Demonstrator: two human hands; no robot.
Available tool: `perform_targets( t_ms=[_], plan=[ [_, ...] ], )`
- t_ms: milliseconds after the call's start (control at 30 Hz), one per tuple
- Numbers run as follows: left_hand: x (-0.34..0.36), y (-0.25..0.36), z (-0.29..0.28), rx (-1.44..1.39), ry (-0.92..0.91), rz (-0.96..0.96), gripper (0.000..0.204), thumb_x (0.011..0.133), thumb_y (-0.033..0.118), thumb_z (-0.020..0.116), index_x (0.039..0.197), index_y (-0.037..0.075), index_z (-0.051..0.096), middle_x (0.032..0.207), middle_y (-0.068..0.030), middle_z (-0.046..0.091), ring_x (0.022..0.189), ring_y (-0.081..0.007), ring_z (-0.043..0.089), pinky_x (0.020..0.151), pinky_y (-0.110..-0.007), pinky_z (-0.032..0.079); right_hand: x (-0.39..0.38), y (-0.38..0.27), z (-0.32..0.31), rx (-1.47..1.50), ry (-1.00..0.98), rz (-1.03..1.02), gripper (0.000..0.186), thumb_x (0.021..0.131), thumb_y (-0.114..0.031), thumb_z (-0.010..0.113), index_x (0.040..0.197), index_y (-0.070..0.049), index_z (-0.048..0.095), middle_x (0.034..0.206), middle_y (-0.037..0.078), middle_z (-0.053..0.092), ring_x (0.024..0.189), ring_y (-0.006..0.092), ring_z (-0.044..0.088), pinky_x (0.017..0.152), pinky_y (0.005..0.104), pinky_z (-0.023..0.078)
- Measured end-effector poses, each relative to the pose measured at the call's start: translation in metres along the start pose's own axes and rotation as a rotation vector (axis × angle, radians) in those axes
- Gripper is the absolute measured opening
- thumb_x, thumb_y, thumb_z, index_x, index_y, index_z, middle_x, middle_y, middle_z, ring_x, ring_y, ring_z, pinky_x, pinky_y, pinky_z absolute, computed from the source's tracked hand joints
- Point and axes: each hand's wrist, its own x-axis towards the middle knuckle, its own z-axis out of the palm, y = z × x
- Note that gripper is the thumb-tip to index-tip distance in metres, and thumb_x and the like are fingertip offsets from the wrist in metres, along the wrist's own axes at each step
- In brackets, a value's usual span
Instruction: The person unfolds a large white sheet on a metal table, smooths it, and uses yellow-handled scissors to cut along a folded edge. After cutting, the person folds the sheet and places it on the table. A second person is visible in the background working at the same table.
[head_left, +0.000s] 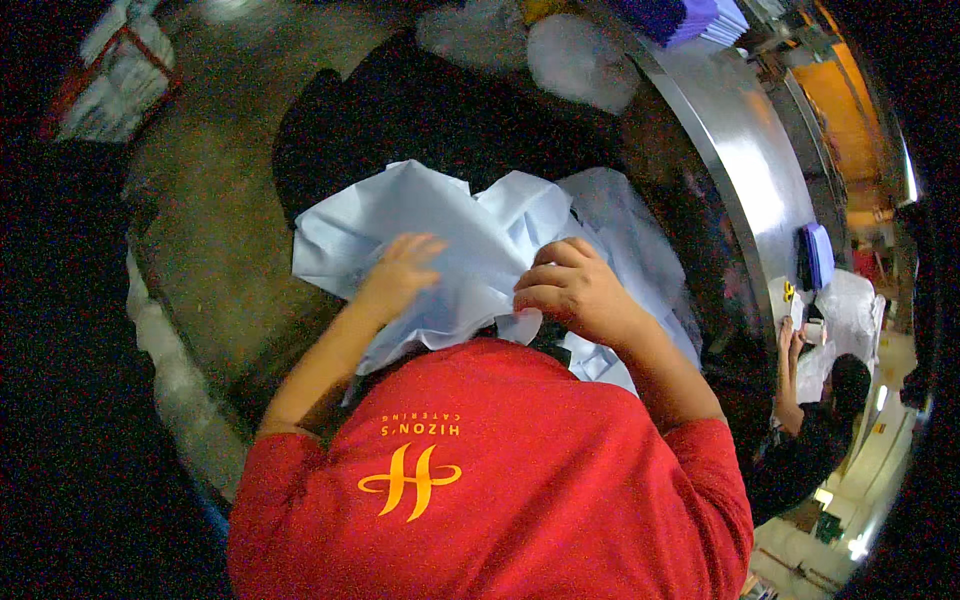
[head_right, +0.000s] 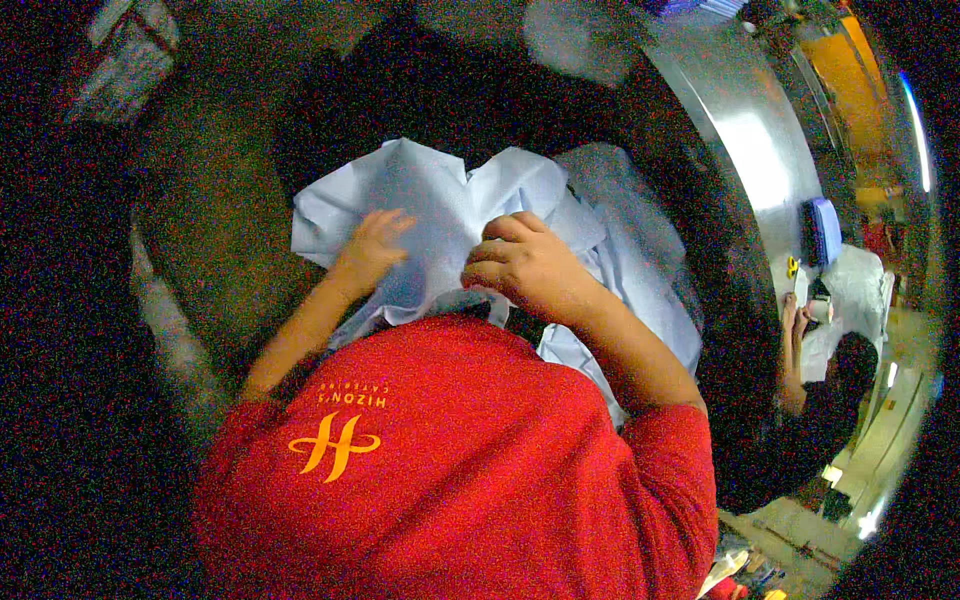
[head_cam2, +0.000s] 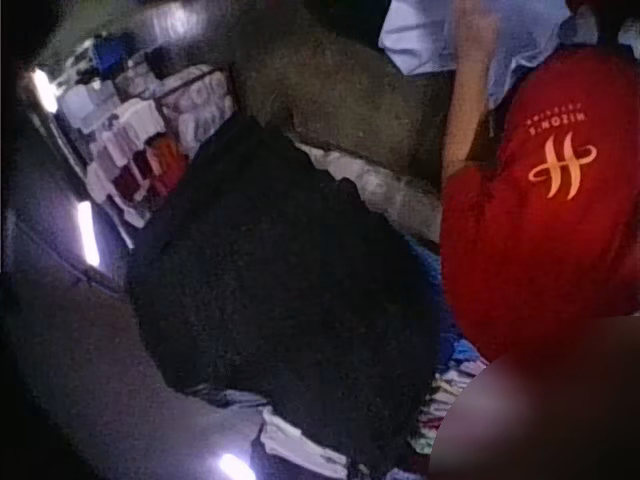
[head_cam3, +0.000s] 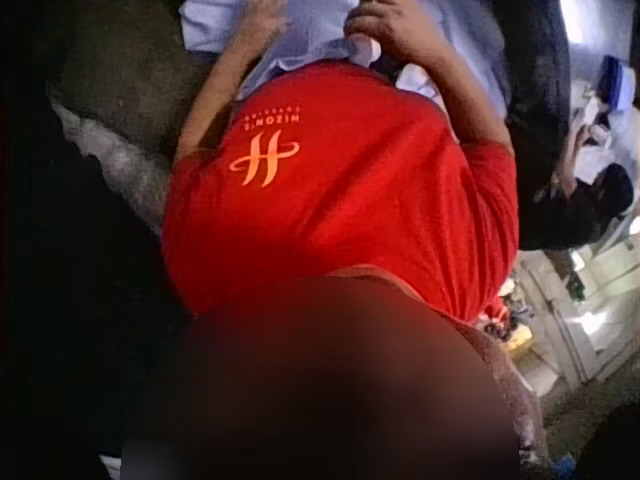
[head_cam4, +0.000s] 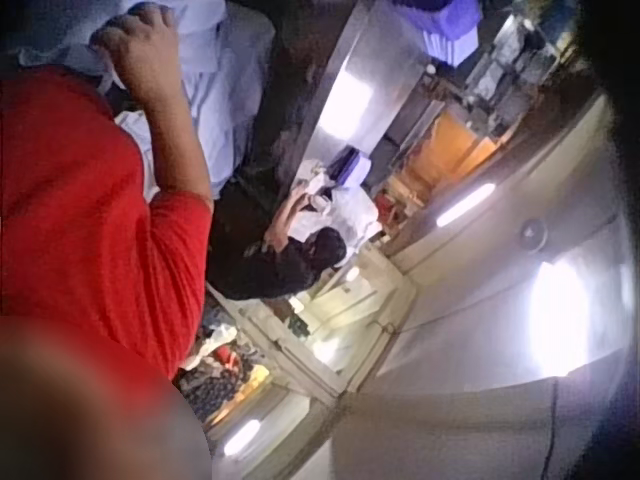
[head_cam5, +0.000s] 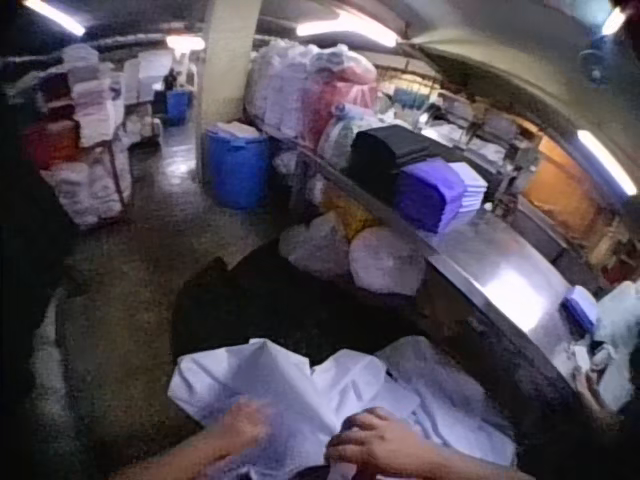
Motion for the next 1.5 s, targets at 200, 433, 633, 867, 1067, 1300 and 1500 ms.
perform_targets(
  t_ms=[200,433,633,867,1067,1300,1500],
  plan=[
    [0.092,0.165,-0.086,-0.295,0.075,0.317,0.022,0.07,0.02,0.065,0.089,0.009,0.064,0.13,-0.0108,0.046,0.123,-0.0325,0.038,0.102,-0.045,0.03,-0.071,-0.048,-0.027,0.082,0.067,-0.021,0.021,0.077,-0.021,0.053,0.093,-0.023,0.066,0.099,-0.001,0.059,0.101,0.0198,0.053,0.08,0.0369,0.042],
    [0.043,0.186,-0.037,-0.388,0.502,0.413,0.015,0.071,0.02,0.066,0.084,0.012,0.065,0.106,-0.0073,0.055,0.098,-0.0263,0.052,0.077,-0.04,0.043,-0.101,-0.095,-0.027,0.074,0.173,0.177,0.023,0.076,-0.022,0.054,0.098,-0.022,0.063,0.093,0.001,0.058,0.088,0.0211,0.056,0.072,0.0362,0.044],
    [-0.027,0.13,0.026,-0.344,-0.021,0.233,0.035,0.076,0.023,0.063,0.107,0.008,0.057,0.102,-0.0116,0.056,0.092,-0.0261,0.055,0.073,-0.037,0.044,-0.054,-0.141,0.012,-0.033,0.137,0.195,0.021,0.075,-0.025,0.054,0.093,-0.019,0.061,0.093,0.0,0.057,0.088,0.0185,0.056,0.073,0.0331,0.043],
    [-0.023,0.069,0.026,-0.95,0.468,-0.51,0.032,0.076,0.022,0.062,0.104,0.007,0.057,0.099,-0.0115,0.057,0.09,-0.0261,0.055,0.073,-0.038,0.045,-0.041,-0.164,0.036,0.228,0.192,0.075,0.018,0.077,-0.024,0.052,0.09,-0.015,0.061,0.092,0.004,0.057,0.09,0.0216,0.056,0.076,0.0363,0.043],
    [0.034,0.068,-0.062,-1.09,0.539,-0.21,0.029,0.077,0.021,0.06,0.101,0.006,0.058,0.097,-0.0114,0.057,0.089,-0.0261,0.056,0.073,-0.038,0.045,-0.045,-0.18,0.047,0.246,0.194,0.039,0.021,0.077,-0.022,0.053,0.093,-0.012,0.061,0.09,0.003,0.057,0.087,0.0199,0.056,0.074,0.0338,0.042],
    [0.074,0.142,-0.004,-0.905,0.196,0.058,0.026,0.077,0.02,0.058,0.098,0.005,0.058,0.094,-0.0112,0.058,0.087,-0.0262,0.056,0.072,-0.038,0.045,-0.058,-0.174,0.044,0.179,0.249,0.087,0.018,0.078,-0.022,0.053,0.093,-0.015,0.061,0.089,0.003,0.057,0.085,0.0209,0.057,0.073,0.0354,0.043],
    [0.028,0.08,0.018,-1.124,0.525,-0.361,0.024,0.078,0.02,0.057,0.095,0.004,0.059,0.092,-0.0111,0.059,0.085,-0.0262,0.056,0.072,-0.038,0.046,-0.06,-0.165,0.05,0.303,0.296,0.137,0.014,0.08,-0.021,0.053,0.09,-0.016,0.061,0.09,0.004,0.059,0.086,0.0229,0.057,0.073,0.0371,0.043]
  ],
)
